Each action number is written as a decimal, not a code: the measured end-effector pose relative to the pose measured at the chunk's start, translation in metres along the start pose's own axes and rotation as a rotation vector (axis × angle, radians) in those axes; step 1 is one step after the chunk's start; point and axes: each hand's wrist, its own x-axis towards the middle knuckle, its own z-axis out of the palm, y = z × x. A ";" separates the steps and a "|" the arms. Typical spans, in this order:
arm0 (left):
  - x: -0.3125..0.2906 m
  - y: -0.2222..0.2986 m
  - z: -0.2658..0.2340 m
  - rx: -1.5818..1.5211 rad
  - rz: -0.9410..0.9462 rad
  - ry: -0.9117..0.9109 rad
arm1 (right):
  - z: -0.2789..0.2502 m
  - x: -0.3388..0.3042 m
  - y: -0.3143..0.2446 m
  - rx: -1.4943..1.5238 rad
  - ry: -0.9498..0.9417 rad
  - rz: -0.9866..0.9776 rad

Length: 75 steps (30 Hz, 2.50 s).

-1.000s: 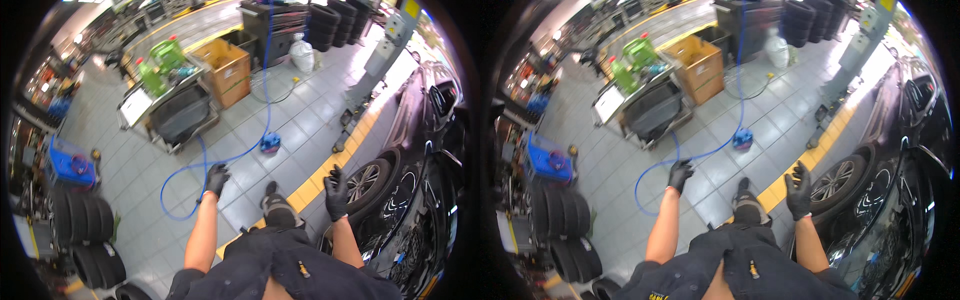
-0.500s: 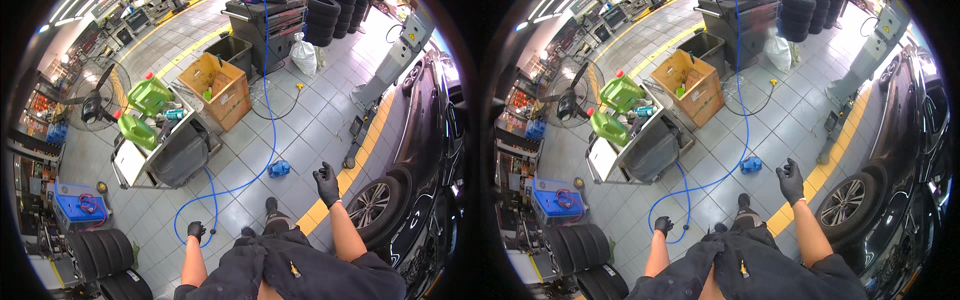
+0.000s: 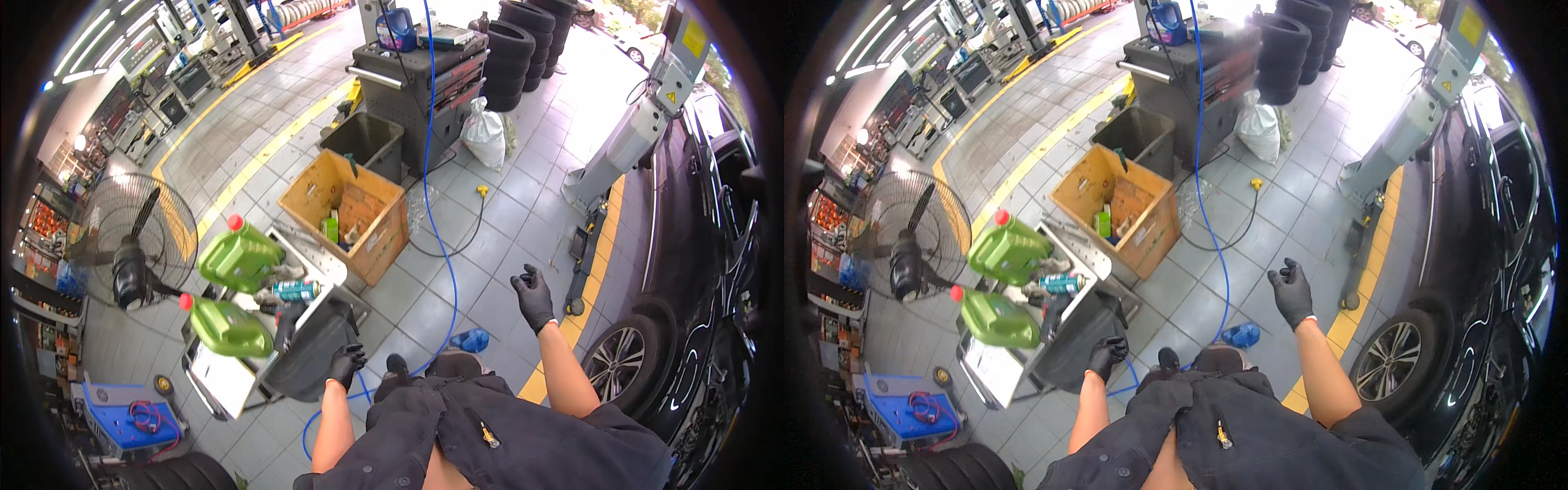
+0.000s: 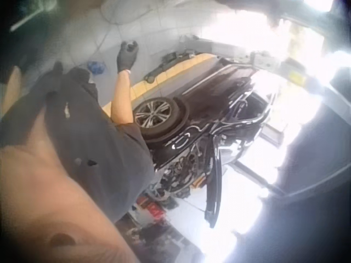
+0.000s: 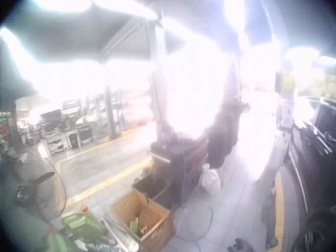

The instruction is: The person pours engine oil from a blue container into the car engine using a metal funnel. They check the oil level with the dipstick, wipe it with a blue cloth, and continue pouring from a second container.

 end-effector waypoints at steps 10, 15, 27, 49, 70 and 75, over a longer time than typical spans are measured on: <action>0.200 0.306 0.188 0.563 0.438 -0.274 | 0.032 0.326 -0.090 0.353 0.101 -0.053; 0.308 0.542 0.393 0.769 0.720 -0.446 | 0.055 0.639 -0.160 0.505 0.040 -0.253; 0.672 1.032 0.601 0.133 0.858 0.334 | 0.259 1.121 -0.449 0.296 -0.087 -0.506; 0.566 1.063 0.618 0.677 1.106 0.290 | 0.121 0.962 -0.456 0.777 -0.117 -0.508; 0.064 0.391 0.722 0.507 -0.408 -1.478 | -0.088 0.058 -0.129 0.134 1.420 0.123; -0.086 0.228 0.711 0.655 -0.602 -1.545 | -0.108 -0.129 -0.075 0.177 1.669 0.307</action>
